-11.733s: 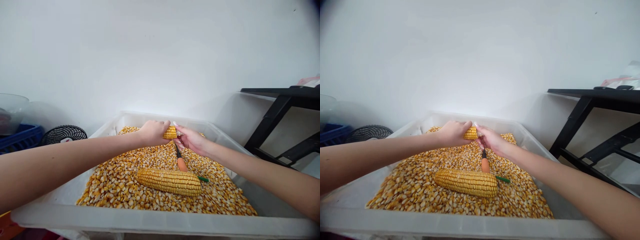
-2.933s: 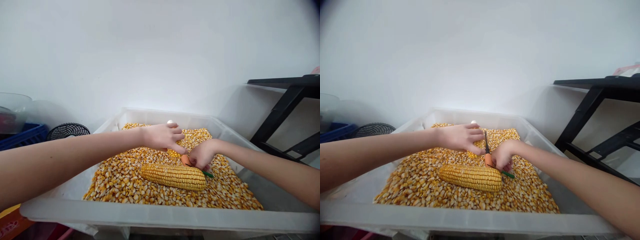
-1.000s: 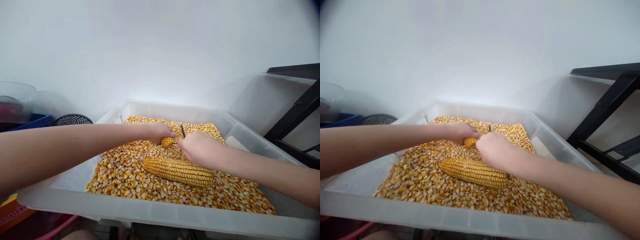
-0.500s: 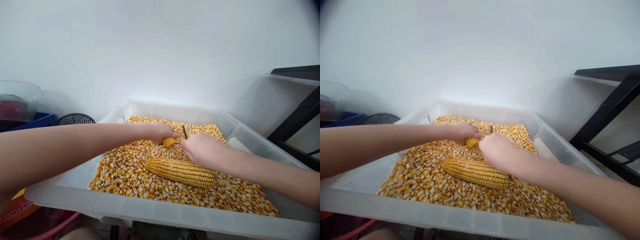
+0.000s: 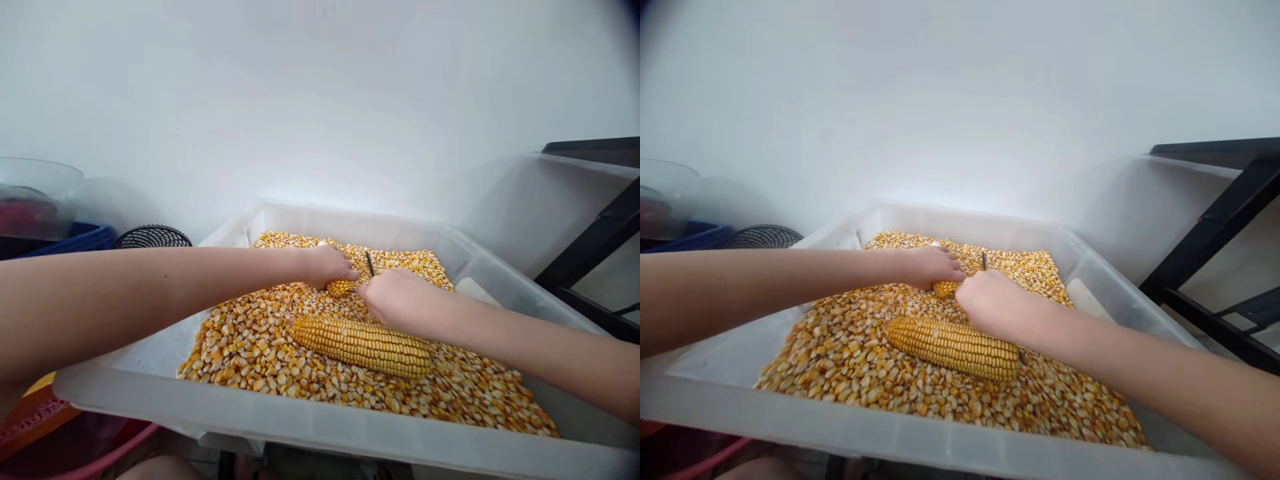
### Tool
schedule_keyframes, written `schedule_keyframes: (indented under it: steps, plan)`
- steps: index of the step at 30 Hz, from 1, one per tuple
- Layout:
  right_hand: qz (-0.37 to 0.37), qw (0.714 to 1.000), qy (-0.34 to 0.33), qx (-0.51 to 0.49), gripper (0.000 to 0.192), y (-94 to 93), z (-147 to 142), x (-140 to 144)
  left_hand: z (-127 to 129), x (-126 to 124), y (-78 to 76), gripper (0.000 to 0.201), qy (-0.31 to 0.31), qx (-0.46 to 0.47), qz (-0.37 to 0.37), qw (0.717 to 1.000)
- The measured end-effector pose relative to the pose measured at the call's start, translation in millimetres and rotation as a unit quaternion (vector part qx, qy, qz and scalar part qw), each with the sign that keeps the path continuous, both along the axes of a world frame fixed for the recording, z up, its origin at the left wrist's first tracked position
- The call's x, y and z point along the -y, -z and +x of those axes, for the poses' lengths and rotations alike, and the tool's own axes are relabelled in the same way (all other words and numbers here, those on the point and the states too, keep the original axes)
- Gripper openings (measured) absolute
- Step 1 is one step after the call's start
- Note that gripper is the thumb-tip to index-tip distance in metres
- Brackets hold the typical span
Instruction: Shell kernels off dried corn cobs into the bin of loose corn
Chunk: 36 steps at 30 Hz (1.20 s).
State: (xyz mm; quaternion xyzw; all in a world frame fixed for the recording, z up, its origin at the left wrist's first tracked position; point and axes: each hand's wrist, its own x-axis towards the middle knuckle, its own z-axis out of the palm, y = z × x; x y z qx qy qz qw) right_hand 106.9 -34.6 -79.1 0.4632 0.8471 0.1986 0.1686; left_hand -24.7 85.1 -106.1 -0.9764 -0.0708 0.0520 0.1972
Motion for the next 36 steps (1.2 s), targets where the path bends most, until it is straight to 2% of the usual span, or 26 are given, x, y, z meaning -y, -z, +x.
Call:
schedule_keyframes:
  steps: [3, 6, 8, 12, 14, 17, 19, 24, 30, 36]
  plan:
    - [-0.007, 1.000, -0.021, -0.004, 0.019, 0.5, 7.1, -4.7, 1.6, 3.9, -2.0, 0.050, -0.012, -0.012, 0.023, 1.000]
    - [-0.025, 0.999, -0.027, -0.001, 0.019, 0.0, 10.5, -7.1, 4.3, 13.1, -6.2, 0.038, -0.025, -0.035, 0.065, 0.997]
    - [-0.038, 0.999, -0.029, 0.002, 0.019, -0.7, 10.3, -7.8, 7.2, 19.1, -8.2, 0.027, 0.006, -0.037, 0.105, 0.994]
    - [-0.065, 0.996, -0.053, -0.001, 0.022, -1.0, 9.6, -9.1, 11.1, 21.3, -7.5, 0.022, 0.090, -0.012, 0.152, 0.984]
    - [-0.064, 0.996, -0.061, -0.006, 0.023, -1.5, 10.9, -9.4, 9.2, 16.3, -6.0, 0.019, 0.087, -0.013, 0.119, 0.989]
    - [-0.044, 0.997, -0.056, -0.016, 0.022, -5.3, 12.7, -8.2, 2.5, 6.8, -4.4, 0.041, 0.052, -0.015, 0.046, 0.997]
    - [-0.032, 0.998, -0.047, -0.015, 0.019, -9.2, 12.5, -6.2, -1.7, 2.8, -3.9, 0.048, 0.046, -0.002, 0.021, 0.999]
    - [-0.022, 1.000, -0.021, -0.001, 0.014, -14.4, 9.6, -1.5, -5.0, 2.6, -3.3, 0.051, 0.051, 0.017, 0.001, 0.999]
    - [0.006, 0.999, -0.040, -0.005, 0.014, -5.4, 12.8, -5.3, -4.7, 5.1, -3.6, 0.053, 0.028, 0.020, -0.022, 0.999]
    - [0.008, 0.999, -0.033, -0.012, 0.018, -0.1, 6.4, -3.9, -4.0, 6.4, -3.5, 0.052, 0.027, 0.017, -0.013, 0.999]
